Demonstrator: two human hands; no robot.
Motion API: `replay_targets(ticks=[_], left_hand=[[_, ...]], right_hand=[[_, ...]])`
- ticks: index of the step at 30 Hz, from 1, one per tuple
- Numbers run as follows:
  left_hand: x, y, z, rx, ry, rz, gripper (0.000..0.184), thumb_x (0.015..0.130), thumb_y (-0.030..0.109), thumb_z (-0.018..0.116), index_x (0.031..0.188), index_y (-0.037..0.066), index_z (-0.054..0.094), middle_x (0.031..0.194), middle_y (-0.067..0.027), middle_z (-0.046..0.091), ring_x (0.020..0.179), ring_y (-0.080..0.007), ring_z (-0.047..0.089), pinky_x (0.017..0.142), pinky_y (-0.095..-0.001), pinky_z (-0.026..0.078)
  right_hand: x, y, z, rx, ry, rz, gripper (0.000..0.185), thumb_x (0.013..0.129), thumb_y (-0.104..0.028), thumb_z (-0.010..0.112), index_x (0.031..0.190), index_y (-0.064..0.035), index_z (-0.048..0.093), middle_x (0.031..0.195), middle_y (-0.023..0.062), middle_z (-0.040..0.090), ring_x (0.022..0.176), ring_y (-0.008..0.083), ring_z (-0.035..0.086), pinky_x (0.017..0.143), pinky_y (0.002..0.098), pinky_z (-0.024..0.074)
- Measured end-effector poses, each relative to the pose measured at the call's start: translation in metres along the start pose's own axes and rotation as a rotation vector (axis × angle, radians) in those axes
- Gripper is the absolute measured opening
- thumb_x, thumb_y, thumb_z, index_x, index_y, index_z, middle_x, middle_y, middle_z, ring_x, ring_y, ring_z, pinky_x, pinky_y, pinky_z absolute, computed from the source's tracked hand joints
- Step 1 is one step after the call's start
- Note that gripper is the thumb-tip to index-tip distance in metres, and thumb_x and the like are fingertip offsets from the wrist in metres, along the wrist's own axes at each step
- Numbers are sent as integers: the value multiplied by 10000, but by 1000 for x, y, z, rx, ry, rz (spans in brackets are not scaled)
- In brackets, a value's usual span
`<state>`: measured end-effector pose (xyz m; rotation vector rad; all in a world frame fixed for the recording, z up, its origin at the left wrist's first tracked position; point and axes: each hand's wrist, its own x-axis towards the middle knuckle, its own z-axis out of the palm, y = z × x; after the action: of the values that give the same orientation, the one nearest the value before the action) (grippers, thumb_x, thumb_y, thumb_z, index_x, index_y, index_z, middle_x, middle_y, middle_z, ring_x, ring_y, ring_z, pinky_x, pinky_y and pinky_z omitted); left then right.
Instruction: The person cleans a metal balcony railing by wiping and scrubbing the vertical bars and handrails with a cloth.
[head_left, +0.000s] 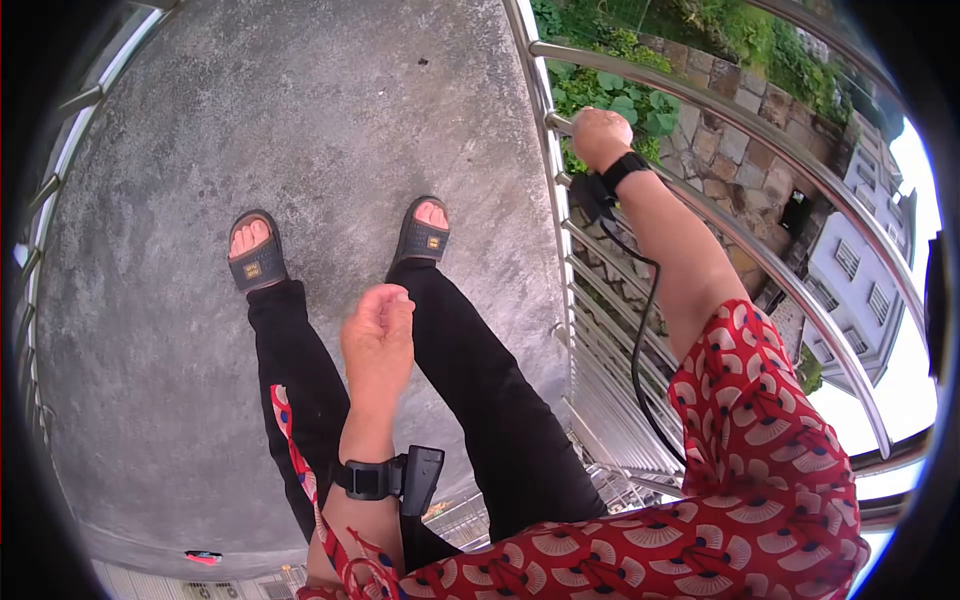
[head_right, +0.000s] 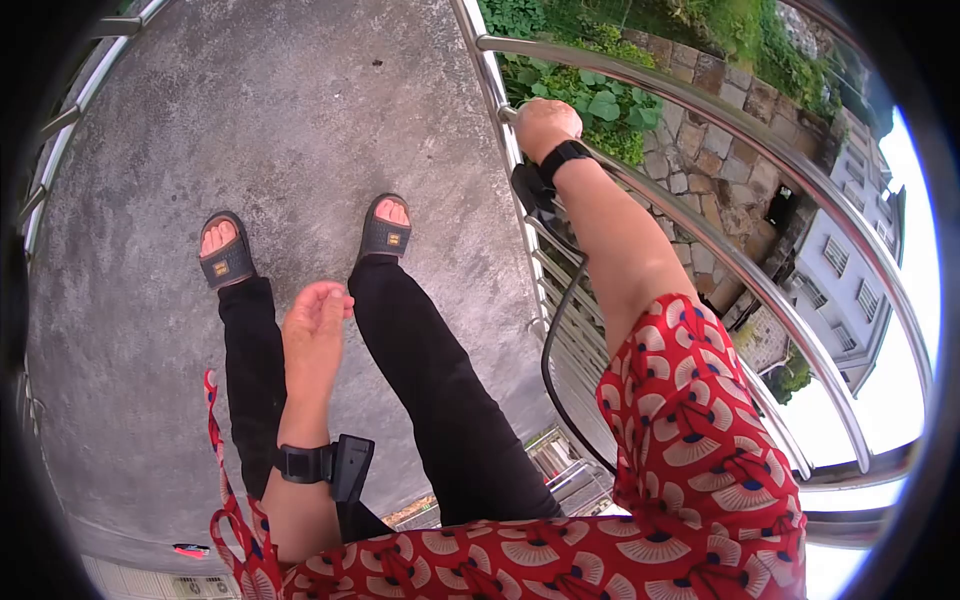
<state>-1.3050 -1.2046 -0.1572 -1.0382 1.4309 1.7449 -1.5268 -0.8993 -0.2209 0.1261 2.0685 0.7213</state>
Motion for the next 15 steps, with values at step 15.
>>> replay_targets(ticks=[15], left_hand=[[4,6,4,-95,-46,-65,202,937,181,524,1007,3,588,836,-60,635,750,-109,579,709,-236,453]], right_hand=[[-174,110,-47,-551,527,-228,266,814,-92,520,1078,-63,524,825,48,561,738,195,594,626,342,484]])
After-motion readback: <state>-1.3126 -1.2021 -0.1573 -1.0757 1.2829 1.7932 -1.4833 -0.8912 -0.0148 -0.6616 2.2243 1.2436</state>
